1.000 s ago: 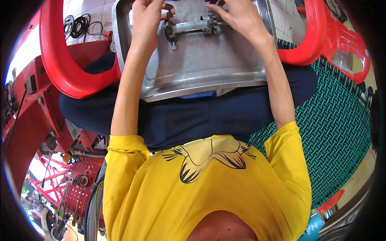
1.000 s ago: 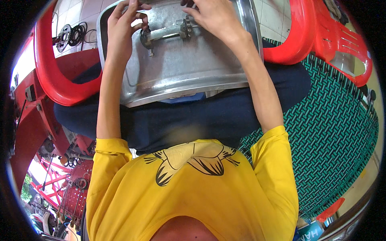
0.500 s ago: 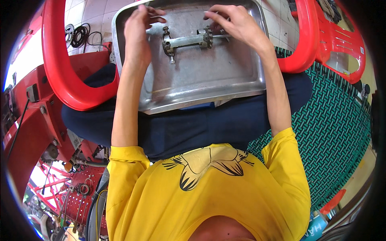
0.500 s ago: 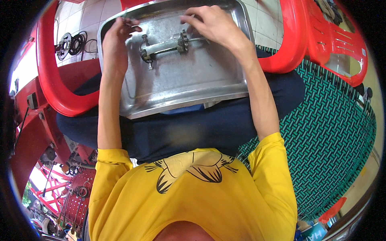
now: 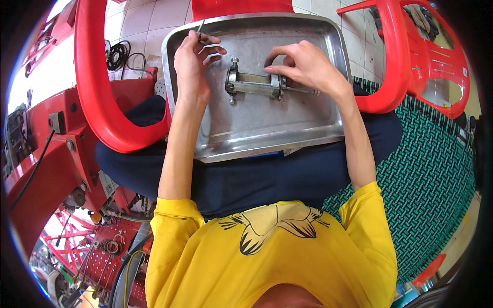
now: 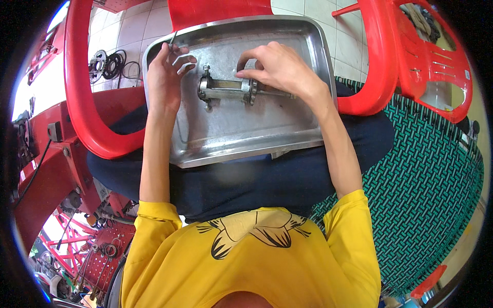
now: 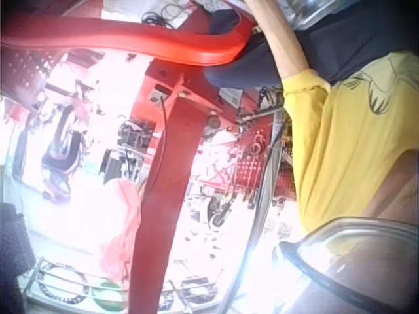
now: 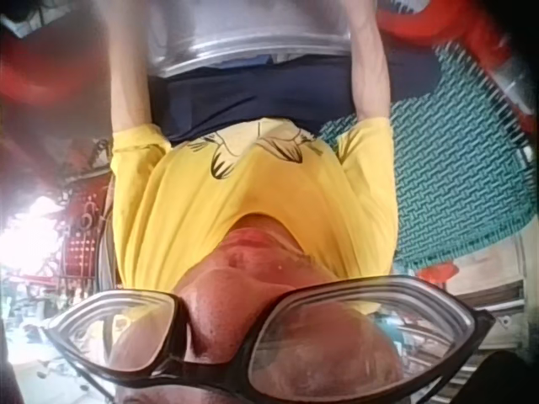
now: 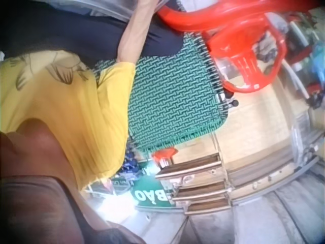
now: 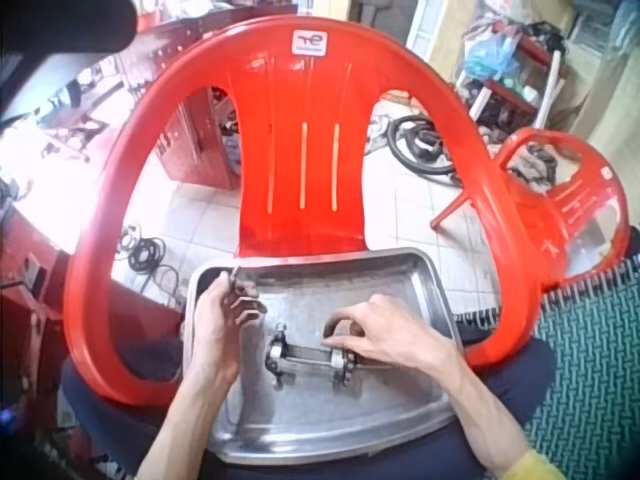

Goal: The person assembles a small mechanical component on a metal tray, inserting small pins and parts into a metal cylinder and testing the fit by hand.

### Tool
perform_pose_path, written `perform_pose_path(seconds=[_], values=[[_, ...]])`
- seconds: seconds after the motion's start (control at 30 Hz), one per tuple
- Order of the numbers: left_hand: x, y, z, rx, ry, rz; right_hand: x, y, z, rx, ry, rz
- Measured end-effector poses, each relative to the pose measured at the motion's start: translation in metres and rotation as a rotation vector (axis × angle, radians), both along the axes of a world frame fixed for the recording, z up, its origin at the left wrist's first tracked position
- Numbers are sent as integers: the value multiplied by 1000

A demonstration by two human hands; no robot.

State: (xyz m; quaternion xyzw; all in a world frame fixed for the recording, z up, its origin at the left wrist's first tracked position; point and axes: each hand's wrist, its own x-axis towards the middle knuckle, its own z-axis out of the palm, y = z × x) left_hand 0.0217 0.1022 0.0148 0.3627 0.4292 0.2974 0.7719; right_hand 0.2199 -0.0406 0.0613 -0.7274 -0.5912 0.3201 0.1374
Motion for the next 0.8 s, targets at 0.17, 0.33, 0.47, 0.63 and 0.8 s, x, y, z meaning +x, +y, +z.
perform_pose_path(seconds=[0.17,0.33,0.47,0.63,0.8], values=[[-4,11,0,191,13,149,0,1,-3,93,-84,-25],[6,11,6,379,177,73,4,-1,-12,184,-123,-78],[9,10,1,438,175,-101,3,1,-10,237,-68,-125],[9,17,-15,423,89,-148,3,1,-8,286,-30,-173],[14,18,-23,410,69,-106,5,0,-3,327,-27,-247]])
